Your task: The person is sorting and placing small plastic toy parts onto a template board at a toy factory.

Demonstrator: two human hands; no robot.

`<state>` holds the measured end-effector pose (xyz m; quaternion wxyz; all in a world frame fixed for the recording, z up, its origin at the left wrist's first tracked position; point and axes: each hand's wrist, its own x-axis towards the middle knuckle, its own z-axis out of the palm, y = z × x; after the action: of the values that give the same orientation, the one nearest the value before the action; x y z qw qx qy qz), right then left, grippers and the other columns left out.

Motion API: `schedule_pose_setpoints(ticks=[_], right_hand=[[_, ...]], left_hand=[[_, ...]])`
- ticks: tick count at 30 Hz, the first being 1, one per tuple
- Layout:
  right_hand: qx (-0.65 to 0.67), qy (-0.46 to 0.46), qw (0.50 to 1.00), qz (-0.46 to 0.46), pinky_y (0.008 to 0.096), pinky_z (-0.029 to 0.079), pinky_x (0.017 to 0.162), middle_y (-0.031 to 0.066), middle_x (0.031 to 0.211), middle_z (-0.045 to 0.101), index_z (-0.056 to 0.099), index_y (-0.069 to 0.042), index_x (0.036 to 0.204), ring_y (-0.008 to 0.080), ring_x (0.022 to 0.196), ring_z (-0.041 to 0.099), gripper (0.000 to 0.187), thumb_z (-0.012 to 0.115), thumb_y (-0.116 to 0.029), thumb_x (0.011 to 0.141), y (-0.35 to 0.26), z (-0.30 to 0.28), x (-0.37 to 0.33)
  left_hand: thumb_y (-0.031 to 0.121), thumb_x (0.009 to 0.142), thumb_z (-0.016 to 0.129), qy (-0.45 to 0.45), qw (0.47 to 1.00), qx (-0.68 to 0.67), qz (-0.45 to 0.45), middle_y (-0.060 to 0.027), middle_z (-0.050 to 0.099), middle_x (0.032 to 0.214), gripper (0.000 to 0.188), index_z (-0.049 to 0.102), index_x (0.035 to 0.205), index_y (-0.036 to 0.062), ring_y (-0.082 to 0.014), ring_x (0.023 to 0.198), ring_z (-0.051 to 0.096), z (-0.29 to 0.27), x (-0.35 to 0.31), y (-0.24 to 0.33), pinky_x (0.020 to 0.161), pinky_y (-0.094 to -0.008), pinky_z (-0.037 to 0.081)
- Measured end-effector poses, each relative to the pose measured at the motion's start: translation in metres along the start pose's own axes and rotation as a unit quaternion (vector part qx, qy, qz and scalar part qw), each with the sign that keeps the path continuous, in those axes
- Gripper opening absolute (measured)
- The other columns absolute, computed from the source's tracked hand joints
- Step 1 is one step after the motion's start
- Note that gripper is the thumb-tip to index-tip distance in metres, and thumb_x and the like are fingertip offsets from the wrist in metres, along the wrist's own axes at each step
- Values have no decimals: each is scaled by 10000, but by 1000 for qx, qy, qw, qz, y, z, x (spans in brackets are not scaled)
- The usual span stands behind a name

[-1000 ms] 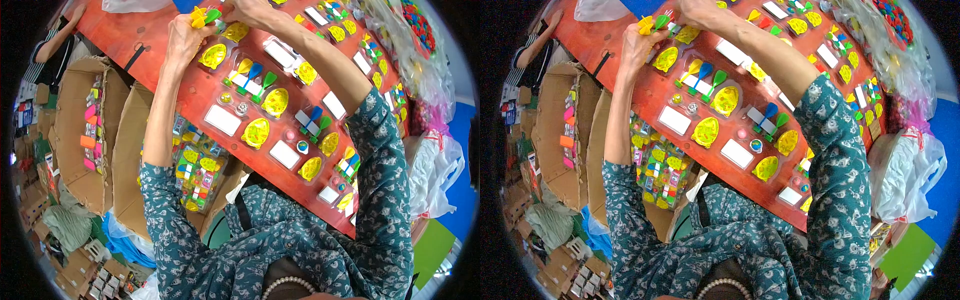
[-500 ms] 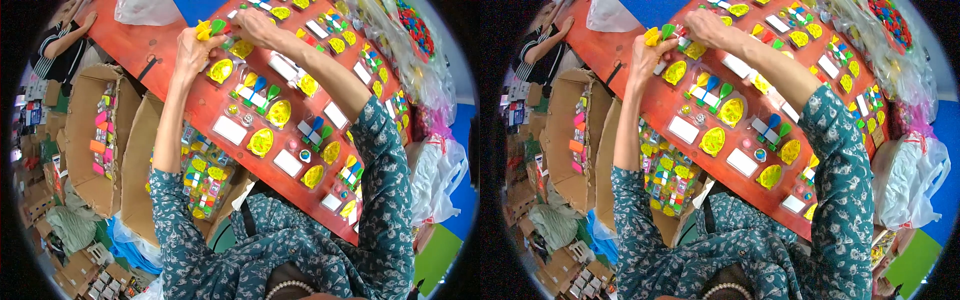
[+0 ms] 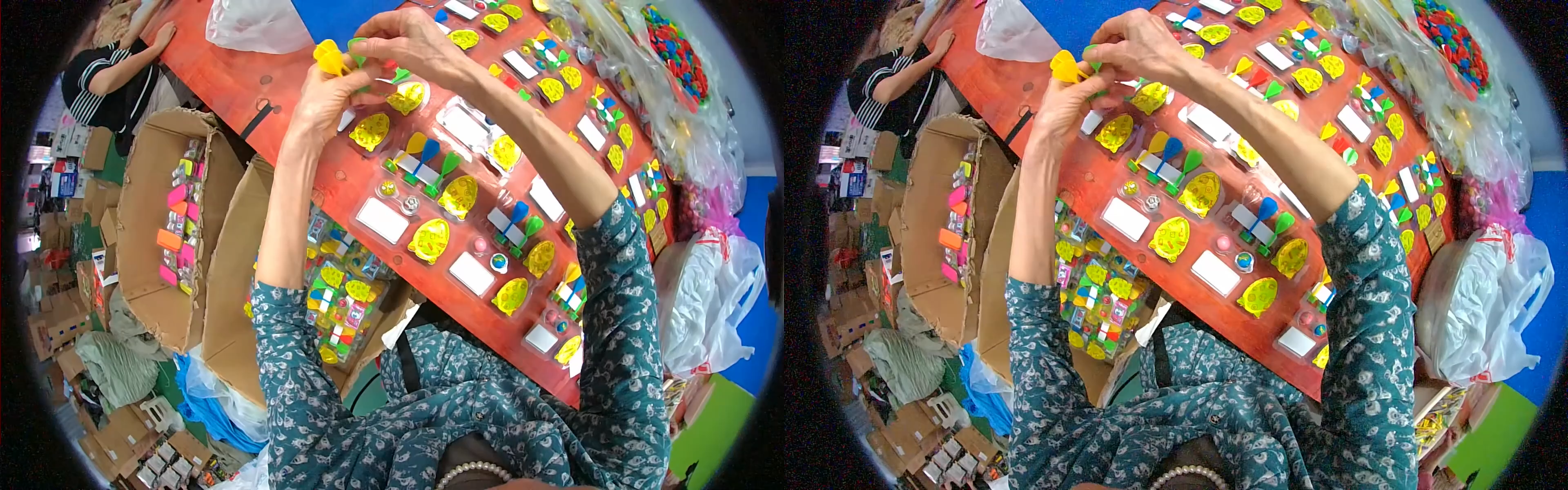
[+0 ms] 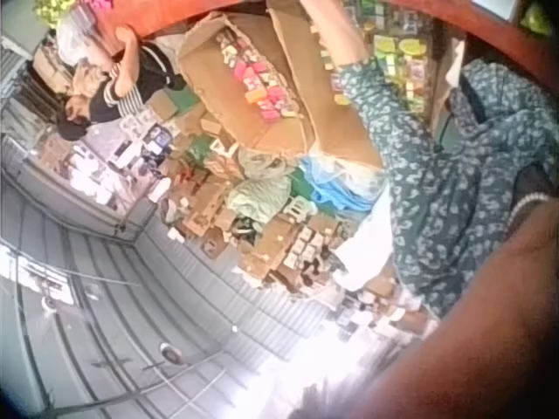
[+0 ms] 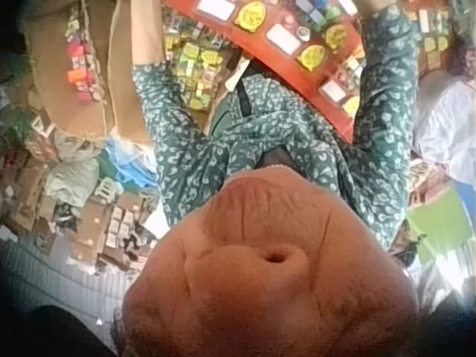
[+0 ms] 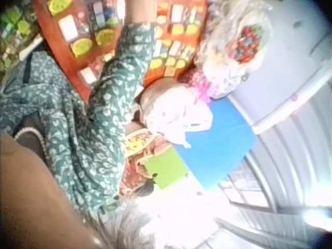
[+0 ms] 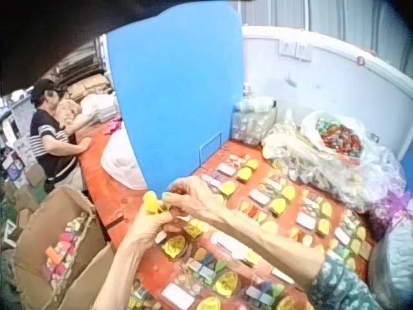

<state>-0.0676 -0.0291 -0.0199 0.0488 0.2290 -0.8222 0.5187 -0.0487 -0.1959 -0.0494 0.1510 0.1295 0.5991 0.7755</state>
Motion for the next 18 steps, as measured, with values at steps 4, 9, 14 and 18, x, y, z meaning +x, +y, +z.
schedule_pose_setpoints(ticks=[4, 9, 14, 18], right_hand=[[40, -31, 993, 106, 302, 482, 685, 94, 836, 652, 650, 26, 914, 160, 758, 604, 313, 648, -260, 787, -27, -18, -2], [94, 34, 994, 51, 300, 491, 695, 100, 860, 659, 648, 22, 963, 172, 763, 610, 351, 668, -287, 796, -32, -10, -4], [188, -170, 967, -18, 270, 476, 624, 50, 772, 646, 660, 35, 913, 114, 698, 572, 229, 606, -176, 843, -27, -6, 15], [-62, 35, 997, -1, 266, 468, 589, 40, 704, 647, 673, 43, 830, 111, 634, 569, 195, 588, -132, 822, -71, 8, 7]], left_hand=[[107, 840, 633, -1, 999, -38, -18, -111, 650, 918, 235, 588, 1047, 5, -210, 778, 667, -10, -7, 12, 615, -257, 573], [124, 830, 647, 10, 996, 67, -53, -82, 648, 807, 210, 593, 1012, 34, -178, 685, 657, -7, -9, 13, 532, -212, 525], [116, 807, 659, 5, 995, 101, -15, -41, 628, 752, 180, 592, 960, 51, -119, 613, 619, 15, -12, 16, 465, -182, 432], [119, 793, 675, -9, 994, 97, -49, -27, 617, 737, 203, 600, 961, 35, -75, 564, 583, -17, -22, 15, 441, -172, 396]])
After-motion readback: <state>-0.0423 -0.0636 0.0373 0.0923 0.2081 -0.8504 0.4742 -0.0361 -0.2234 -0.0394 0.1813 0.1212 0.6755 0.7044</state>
